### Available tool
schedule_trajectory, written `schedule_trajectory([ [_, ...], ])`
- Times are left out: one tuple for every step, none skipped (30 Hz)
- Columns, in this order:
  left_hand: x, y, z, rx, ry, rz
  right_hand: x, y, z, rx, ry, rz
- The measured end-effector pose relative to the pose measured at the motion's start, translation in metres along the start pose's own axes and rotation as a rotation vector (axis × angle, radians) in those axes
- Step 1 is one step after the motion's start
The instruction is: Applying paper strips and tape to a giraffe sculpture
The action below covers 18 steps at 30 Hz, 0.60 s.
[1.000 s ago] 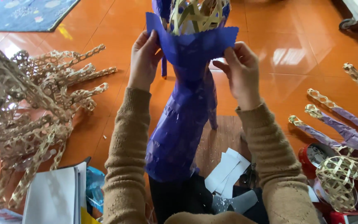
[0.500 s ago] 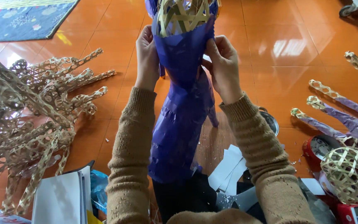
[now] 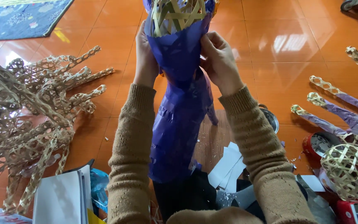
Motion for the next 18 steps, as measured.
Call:
schedule_trajectory([
  [0.001, 0.0, -0.001, -0.001, 0.001, 0.001, -0.003, -0.005, 0.005, -0.001, 0.0, -0.001],
  [0.002, 0.0, -0.001, -0.001, -0.005, 0.004, -0.009, -0.009, 0.004, 0.065, -0.044, -0.04],
  [0.003, 0.0, -0.002, 0.0, -0.01, 0.007, -0.014, -0.013, 0.003, 0.131, -0.089, -0.079],
  [0.007, -0.002, 0.001, -0.001, -0.009, 0.007, -0.021, -0.019, 0.011, 0.131, -0.088, -0.08],
  [0.01, -0.005, 0.003, 0.01, -0.05, 0.002, -0.026, -0.024, 0.017, 0.161, -0.138, -0.062],
  [0.013, -0.008, 0.005, 0.021, -0.092, -0.003, -0.031, -0.029, 0.022, 0.191, -0.188, -0.044],
  [0.015, -0.01, 0.006, 0.021, -0.092, -0.003, -0.033, -0.028, 0.023, 0.191, -0.188, -0.045],
  [0.014, -0.012, 0.009, 0.014, -0.134, -0.033, -0.033, -0.028, 0.025, 0.177, -0.184, -0.012],
  [0.013, -0.014, 0.011, 0.008, -0.175, -0.064, -0.034, -0.028, 0.027, 0.162, -0.179, 0.02],
  [0.015, -0.015, 0.013, 0.009, -0.177, -0.061, -0.031, -0.025, 0.025, 0.16, -0.182, 0.02],
  [0.012, -0.015, 0.015, 0.0, -0.239, -0.106, -0.027, -0.022, 0.023, 0.165, -0.175, 0.048],
  [0.011, -0.015, 0.017, -0.01, -0.3, -0.149, -0.023, -0.018, 0.021, 0.168, -0.167, 0.075],
  [0.012, -0.014, 0.019, -0.011, -0.301, -0.145, -0.016, -0.012, 0.013, 0.165, -0.168, 0.072],
  [0.01, -0.013, 0.02, -0.02, -0.36, -0.19, -0.003, -0.007, 0.02, -0.025, -0.032, 0.154],
  [0.007, -0.012, 0.021, -0.03, -0.42, -0.235, 0.013, 0.002, 0.025, -0.215, 0.105, 0.235],
  [-0.002, -0.004, 0.018, -0.028, -0.419, -0.235, 0.017, 0.008, 0.016, -0.216, 0.106, 0.237],
  [-0.014, 0.005, 0.021, -0.116, -0.463, -0.253, 0.033, 0.016, 0.001, -0.17, 0.196, 0.382],
  [-0.026, 0.014, 0.024, -0.206, -0.507, -0.27, 0.048, 0.026, -0.014, -0.123, 0.286, 0.527],
])
Point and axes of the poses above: each hand's wrist, its own y-axis away from the middle knuckle, its own z-axis out of the back of the hand, x = y × z, the point moved 8 cm from there along -y, towards the middle knuckle
